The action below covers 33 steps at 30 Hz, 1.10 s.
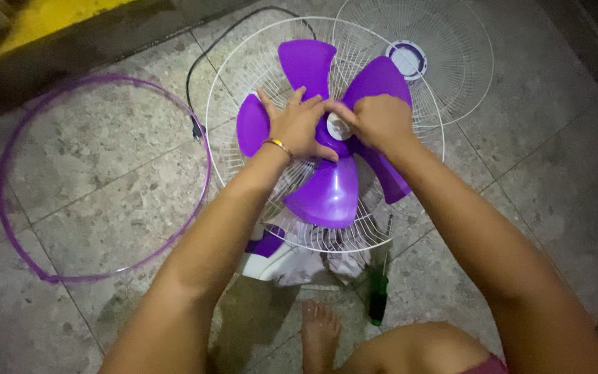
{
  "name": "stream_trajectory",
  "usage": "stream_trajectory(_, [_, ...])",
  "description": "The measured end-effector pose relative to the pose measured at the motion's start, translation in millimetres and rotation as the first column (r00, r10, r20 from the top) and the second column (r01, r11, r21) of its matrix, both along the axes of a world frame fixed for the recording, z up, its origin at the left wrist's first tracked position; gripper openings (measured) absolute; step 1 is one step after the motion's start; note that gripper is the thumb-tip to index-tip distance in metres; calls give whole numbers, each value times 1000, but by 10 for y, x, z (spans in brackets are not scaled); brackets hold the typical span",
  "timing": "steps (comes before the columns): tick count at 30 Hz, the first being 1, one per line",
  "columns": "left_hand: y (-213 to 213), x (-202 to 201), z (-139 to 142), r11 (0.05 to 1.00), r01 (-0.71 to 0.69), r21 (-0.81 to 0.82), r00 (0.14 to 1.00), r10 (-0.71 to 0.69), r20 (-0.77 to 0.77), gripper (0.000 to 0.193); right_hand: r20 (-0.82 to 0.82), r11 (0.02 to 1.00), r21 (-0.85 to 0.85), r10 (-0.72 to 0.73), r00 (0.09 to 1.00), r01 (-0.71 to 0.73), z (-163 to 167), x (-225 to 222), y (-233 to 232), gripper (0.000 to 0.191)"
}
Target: The person disassembles a standing electric fan, removing the front guard and purple blades, and wipes the guard, blades, and motor housing with a cloth. They then reattach the blades and guard, tightening the center cap by hand to reassemble the fan.
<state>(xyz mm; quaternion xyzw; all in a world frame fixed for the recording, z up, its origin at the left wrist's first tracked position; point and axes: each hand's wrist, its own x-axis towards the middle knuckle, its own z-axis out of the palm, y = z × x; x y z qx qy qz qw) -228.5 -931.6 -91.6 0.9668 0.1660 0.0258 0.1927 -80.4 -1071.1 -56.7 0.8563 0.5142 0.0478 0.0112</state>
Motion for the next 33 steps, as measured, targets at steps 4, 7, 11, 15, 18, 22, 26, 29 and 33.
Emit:
stream_trajectory(4, [15, 10, -9, 1000, -3, 1, 1000, 3, 27, 117, -181, 971, 39, -226, 957, 237, 40, -26, -20, 69])
stream_trajectory(7, [27, 25, -25, 1000, 12, 3, 999, -12, 52, 117, -335, 984, 162, -10, 942, 68, 125, -66, -30, 42])
stream_trajectory(11, [35, 41, -34, 1000, 7, 11, 999, -7, 34, 120, -211, 704, 507, 661, 720, -498, 289, -126, -9, 30])
stream_trajectory(15, [30, 39, -26, 1000, 8, 5, 1000, -8, 4, 120, -435, 964, 264, 78, 897, 44, 369, -201, 23, 34])
stream_trajectory(18, [28, 33, -23, 1000, 8, 5, 1000, -8, 22, 119, -467, 961, -14, -249, 848, 275, 334, -213, 26, 40])
stream_trajectory(22, [31, 28, -18, 1000, 6, 5, 999, -7, 40, 119, -289, 728, 490, 654, 699, -478, 247, -134, -2, 33])
stream_trajectory(26, [28, 24, -1, 1000, 1, 5, 1000, -1, 19, 118, -452, 903, 427, 257, 854, -46, 189, -80, -8, 36])
stream_trajectory(29, [21, 19, 16, 1000, 1, -5, 1000, -1, 20, 117, -561, 925, 70, -274, 781, 374, 186, -122, 10, 40])
stream_trajectory(33, [19, 17, 27, 1000, 6, -6, 999, -6, 32, 118, -379, 892, 366, 404, 832, -267, 267, -184, 4, 33])
